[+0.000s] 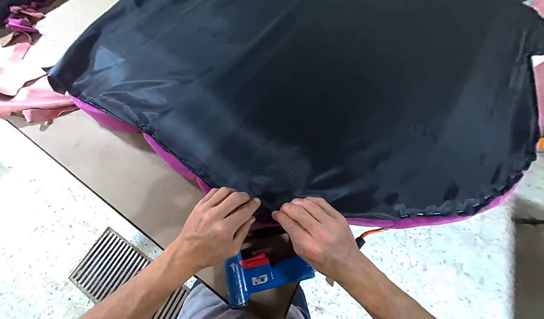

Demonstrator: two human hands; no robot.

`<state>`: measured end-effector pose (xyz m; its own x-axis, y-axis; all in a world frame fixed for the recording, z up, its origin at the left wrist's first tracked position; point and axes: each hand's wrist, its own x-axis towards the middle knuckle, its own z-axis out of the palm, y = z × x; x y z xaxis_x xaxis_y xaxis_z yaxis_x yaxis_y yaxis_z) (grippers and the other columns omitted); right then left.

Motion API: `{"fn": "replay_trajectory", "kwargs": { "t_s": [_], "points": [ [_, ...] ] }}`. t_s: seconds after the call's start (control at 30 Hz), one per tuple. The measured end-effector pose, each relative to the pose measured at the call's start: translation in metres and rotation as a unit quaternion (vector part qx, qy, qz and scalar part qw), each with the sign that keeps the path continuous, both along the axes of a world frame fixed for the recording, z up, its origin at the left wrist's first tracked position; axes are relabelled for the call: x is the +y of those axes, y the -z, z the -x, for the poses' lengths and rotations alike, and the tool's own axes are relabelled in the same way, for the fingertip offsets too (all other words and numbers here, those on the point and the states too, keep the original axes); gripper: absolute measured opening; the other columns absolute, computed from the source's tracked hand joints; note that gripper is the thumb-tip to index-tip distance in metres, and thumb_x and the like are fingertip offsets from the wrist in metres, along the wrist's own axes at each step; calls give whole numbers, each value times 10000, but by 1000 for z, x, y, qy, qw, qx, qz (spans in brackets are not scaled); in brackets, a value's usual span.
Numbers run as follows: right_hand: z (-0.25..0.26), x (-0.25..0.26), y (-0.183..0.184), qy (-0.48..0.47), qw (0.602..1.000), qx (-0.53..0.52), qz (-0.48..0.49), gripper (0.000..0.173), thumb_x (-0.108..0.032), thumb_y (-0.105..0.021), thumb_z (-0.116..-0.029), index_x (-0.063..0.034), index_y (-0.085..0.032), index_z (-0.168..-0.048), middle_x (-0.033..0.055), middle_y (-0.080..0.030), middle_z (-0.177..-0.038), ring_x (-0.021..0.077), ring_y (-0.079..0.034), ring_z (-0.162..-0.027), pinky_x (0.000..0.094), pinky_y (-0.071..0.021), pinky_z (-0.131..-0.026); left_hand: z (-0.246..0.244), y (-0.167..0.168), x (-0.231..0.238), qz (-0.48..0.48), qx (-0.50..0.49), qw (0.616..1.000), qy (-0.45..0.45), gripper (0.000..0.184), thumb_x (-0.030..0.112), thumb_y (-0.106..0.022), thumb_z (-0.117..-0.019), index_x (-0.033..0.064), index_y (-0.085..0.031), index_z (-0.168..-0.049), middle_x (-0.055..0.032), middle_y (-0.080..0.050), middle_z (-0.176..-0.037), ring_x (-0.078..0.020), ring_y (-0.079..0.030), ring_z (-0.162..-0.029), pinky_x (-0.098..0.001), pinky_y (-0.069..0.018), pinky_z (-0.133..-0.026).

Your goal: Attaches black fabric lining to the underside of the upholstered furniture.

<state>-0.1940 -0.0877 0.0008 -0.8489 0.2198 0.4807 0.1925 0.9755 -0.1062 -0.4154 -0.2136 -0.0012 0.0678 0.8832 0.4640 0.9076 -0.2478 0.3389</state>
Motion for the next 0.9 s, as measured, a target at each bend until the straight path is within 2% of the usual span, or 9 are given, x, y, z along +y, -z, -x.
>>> {"fn": "replay_trajectory", "kwargs": {
  "t_s": [0.07,0.17,0.37,0.57,0.77,0.9],
  "points": [
    [0,-1,1,-3,1000,3,-3,214,-49,-546,-985,-112,-744,-1038,25,-731,-1011,194,-681,-992,368,-545,-919,1,6,2,-22,11,1000,12,178,151,-624,-975,112,-791,-1022,-29,-725,-1023,-179,-669,-1031,-323,-558,-909],
    [-1,0,2,-15,1000,-1,-11,220,-41,-541,-980,-108,-742,-1039,26,-732,-1035,196,-677,-1008,365,-536,-928,1,14,2,-55,13,998,21,168,98,-611,-974,98,-779,-976,-39,-719,-982,-176,-671,-994,-312,-560,-895],
    [-1,6,-3,-36,999,-25,-28,240,-38,-523,-985,-111,-741,-1054,25,-734,-1045,199,-674,-1022,369,-529,-941,-11,20,-3,-64,18,997,-31,172,95,-616,-972,105,-788,-987,-39,-728,-971,-187,-678,-983,-321,-565,-879],
    [0,9,-7,-49,998,-44,-15,235,-47,-521,-982,-110,-734,-1059,27,-731,-1041,203,-676,-1013,378,-530,-943,-34,21,-13,-19,25,992,-119,224,99,-576,-984,100,-784,-1068,-49,-753,-1053,-215,-693,-1049,-359,-561,-928],
    [1,14,-9,-86,995,-52,-21,234,-46,-507,-994,-97,-727,-1056,41,-729,-1026,205,-674,-998,377,-524,-952,-28,36,-12,-102,-11,989,-106,181,110,-598,-976,112,-778,-996,-43,-744,-1004,-186,-684,-1019,-346,-552,-923],
    [1,17,-11,-98,993,-62,-25,243,-45,-500,-987,-103,-725,-1056,33,-729,-1040,204,-672,-1028,379,-518,-978,-18,39,-7,-126,-10,991,-51,171,89,-602,-972,105,-771,-993,-47,-743,-1025,-188,-670,-1029,-349,-528,-925]
  ]
}}
